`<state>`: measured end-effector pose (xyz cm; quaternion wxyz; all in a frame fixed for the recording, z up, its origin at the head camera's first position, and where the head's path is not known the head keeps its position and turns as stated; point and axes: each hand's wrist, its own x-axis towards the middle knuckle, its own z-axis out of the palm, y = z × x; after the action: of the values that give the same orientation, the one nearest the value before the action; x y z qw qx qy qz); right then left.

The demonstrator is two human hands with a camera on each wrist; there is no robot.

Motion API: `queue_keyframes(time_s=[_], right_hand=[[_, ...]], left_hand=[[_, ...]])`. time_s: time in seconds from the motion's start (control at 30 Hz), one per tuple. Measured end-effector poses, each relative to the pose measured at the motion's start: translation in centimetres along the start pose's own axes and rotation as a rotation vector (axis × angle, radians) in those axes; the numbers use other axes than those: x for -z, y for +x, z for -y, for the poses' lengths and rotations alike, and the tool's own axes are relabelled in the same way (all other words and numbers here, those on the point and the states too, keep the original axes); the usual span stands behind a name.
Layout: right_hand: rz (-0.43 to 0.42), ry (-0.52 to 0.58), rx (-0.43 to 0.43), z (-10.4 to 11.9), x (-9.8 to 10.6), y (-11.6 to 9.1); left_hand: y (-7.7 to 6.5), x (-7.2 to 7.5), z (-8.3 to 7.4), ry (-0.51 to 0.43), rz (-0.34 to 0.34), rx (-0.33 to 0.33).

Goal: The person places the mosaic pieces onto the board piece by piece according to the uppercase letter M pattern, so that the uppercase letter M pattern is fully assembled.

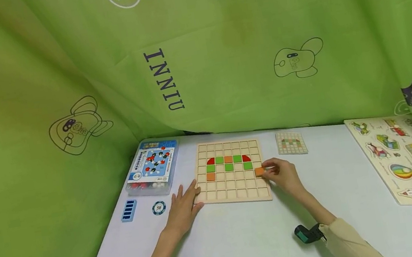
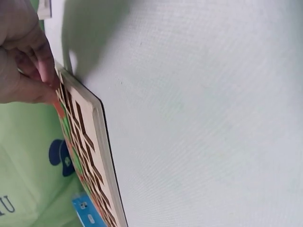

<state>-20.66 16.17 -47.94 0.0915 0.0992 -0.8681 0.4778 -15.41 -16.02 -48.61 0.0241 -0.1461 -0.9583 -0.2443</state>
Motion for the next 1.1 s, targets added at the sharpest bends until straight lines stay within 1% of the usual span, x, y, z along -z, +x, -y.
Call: queue_keyframes(time_s=[0.27,0.37,0.47,0.67,0.77,0.87,0.93,0.97,1.03,1.1], right_hand=[[0.029,-0.011,0.015,0.2,-0.9,0.5],[0.031,-0.027,0.039,0.3,-1.2,0.7],[0.037,-0.023,0.045,0.4,-1.6,0.8],[0.077,0.028,0.03,0.8,-2.2,0.7],[0.066,0.052,0.019,1.1,-2.0,0.6],[0.035,0.045,0.035,1.4,-1.3,0.2],[0.012,-0.026,0.077,1.6,-0.6,-0.1],[0.003,-0.085,0.103,1.8,-0.2,-0.4],[-0.021,-0.247,0.148,2.0,0.5,-0.9],[-0.028,-0.438,0.17,2.3,1.1,-1.5]], left_hand=[[-0.3,0.0,0.1,-0.018,-0.049,-0.059],[-0.2,0.1,0.1,-0.018,-0.034,-0.041],[-0.3,0.2,0.0,-0.016,-0.011,-0.014],[-0.5,0.4,-0.1,-0.015,0.013,0.006],[-0.5,0.6,-0.1,-0.013,0.018,0.009],[-0.5,0.9,0.0,-0.037,0.044,0.008],[-0.4,1.1,-0.3,-0.051,0.045,-0.005],[-0.3,1.1,-0.5,-0.045,0.036,-0.015],[0.0,1.3,-1.2,-0.003,0.001,-0.039],[0.5,1.1,-2.2,0.078,-0.057,-0.057]])
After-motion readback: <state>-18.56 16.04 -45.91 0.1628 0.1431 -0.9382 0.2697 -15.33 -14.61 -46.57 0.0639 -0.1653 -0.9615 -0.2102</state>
